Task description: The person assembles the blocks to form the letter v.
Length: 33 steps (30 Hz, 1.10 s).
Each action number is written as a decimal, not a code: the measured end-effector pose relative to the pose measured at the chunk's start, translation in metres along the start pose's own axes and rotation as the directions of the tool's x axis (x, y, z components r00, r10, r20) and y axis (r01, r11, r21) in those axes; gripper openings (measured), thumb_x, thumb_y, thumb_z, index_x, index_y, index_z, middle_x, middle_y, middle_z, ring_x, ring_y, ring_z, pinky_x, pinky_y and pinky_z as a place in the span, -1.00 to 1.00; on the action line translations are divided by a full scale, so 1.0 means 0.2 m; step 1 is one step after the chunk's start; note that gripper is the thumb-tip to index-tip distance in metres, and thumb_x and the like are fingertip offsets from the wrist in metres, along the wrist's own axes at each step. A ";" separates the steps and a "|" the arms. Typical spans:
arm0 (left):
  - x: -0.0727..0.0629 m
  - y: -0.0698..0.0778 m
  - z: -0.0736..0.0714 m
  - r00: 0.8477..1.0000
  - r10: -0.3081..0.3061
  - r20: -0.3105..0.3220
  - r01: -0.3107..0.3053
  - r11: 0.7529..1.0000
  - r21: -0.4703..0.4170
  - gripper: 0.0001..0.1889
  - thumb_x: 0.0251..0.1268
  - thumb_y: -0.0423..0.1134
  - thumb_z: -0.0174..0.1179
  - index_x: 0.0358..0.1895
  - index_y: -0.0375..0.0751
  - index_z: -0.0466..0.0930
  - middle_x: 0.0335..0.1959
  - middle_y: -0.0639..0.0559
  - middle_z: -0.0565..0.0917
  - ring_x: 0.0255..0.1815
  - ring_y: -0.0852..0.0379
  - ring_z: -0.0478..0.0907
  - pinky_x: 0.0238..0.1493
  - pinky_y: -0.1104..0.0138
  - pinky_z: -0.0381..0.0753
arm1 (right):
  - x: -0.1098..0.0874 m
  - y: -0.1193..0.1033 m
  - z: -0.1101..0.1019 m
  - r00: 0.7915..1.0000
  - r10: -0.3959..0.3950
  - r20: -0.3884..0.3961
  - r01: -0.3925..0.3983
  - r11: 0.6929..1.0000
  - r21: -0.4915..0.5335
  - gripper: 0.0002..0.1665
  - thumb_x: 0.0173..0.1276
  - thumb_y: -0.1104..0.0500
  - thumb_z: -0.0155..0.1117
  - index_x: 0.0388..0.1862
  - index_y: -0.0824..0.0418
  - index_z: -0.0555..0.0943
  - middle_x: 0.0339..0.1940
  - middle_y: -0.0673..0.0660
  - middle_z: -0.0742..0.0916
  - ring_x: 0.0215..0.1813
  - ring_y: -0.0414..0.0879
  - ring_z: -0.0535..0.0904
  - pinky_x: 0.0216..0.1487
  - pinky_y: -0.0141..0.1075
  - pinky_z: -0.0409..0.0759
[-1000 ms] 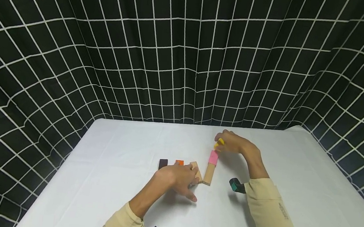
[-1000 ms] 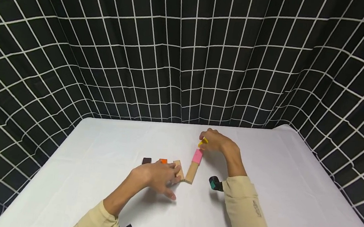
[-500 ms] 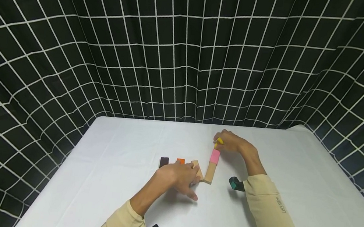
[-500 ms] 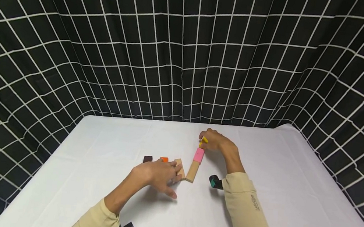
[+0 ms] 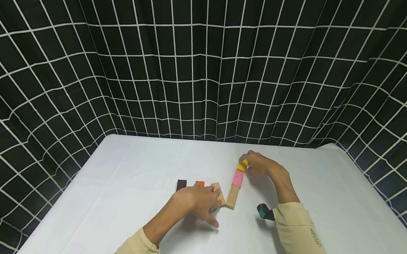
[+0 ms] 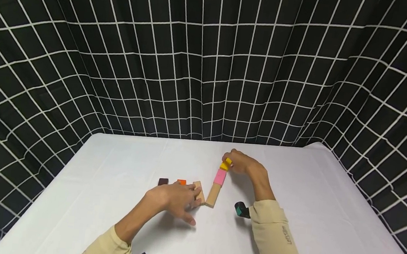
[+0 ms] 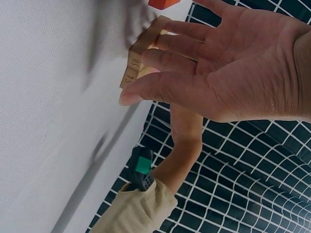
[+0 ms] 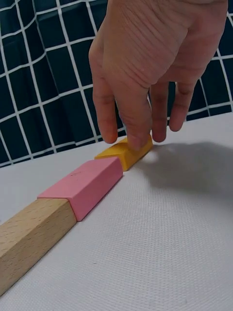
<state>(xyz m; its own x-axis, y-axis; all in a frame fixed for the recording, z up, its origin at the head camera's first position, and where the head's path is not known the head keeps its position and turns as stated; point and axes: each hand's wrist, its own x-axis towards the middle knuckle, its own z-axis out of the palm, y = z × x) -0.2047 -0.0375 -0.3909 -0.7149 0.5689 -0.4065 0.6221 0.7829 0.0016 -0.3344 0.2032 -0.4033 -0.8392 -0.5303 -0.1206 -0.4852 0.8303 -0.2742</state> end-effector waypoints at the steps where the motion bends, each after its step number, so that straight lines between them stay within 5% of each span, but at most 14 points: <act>1: 0.00 0.00 0.00 1.000 0.001 0.000 -0.001 1.000 0.001 -0.28 0.29 0.38 0.29 0.48 0.24 0.50 0.69 0.09 0.25 0.64 0.05 0.32 0.48 0.04 0.53 | 0.00 0.00 0.00 1.000 -0.005 0.004 0.005 1.000 0.000 -0.44 0.27 0.50 0.35 0.26 0.25 0.66 0.16 0.31 0.72 0.25 0.24 0.67 0.36 0.09 0.63; 13: 0.00 0.00 0.00 1.000 0.008 -0.001 -0.008 1.000 0.015 -0.29 0.31 0.37 0.29 0.47 0.23 0.52 0.68 0.08 0.27 0.67 0.05 0.28 0.48 0.09 0.54 | 0.00 -0.01 0.00 0.996 -0.081 0.025 0.082 0.997 -0.010 -0.52 0.26 0.48 0.40 0.14 0.17 0.74 0.13 0.28 0.73 0.25 0.22 0.65 0.38 0.12 0.60; 22: 0.00 -0.01 0.00 1.000 0.010 0.001 -0.010 1.000 0.010 -0.27 0.29 0.38 0.29 0.48 0.21 0.51 0.69 0.06 0.25 0.65 0.06 0.30 0.47 0.08 0.54 | -0.01 -0.02 0.02 0.997 -0.082 0.008 0.082 0.997 0.012 -0.48 0.26 0.46 0.43 0.18 0.12 0.72 0.20 0.32 0.66 0.29 0.26 0.59 0.41 0.18 0.57; 33: 0.00 0.00 0.00 1.000 -0.006 -0.012 0.006 1.000 -0.016 -0.18 0.26 0.39 0.31 0.53 0.14 0.45 0.69 0.02 0.25 0.62 0.05 0.35 0.46 0.09 0.56 | -0.01 -0.05 0.04 0.998 -0.067 -0.003 0.067 0.998 -0.016 -0.55 0.24 0.48 0.42 0.00 0.03 0.78 0.14 0.28 0.68 0.23 0.21 0.59 0.37 0.18 0.59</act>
<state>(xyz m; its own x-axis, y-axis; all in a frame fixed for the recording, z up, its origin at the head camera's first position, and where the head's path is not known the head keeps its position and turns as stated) -0.2044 -0.0368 -0.3918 -0.7224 0.5672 -0.3956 0.6128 0.7901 0.0137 -0.3262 0.1953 -0.4082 -0.8053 -0.5845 -0.0991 -0.5444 0.7953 -0.2668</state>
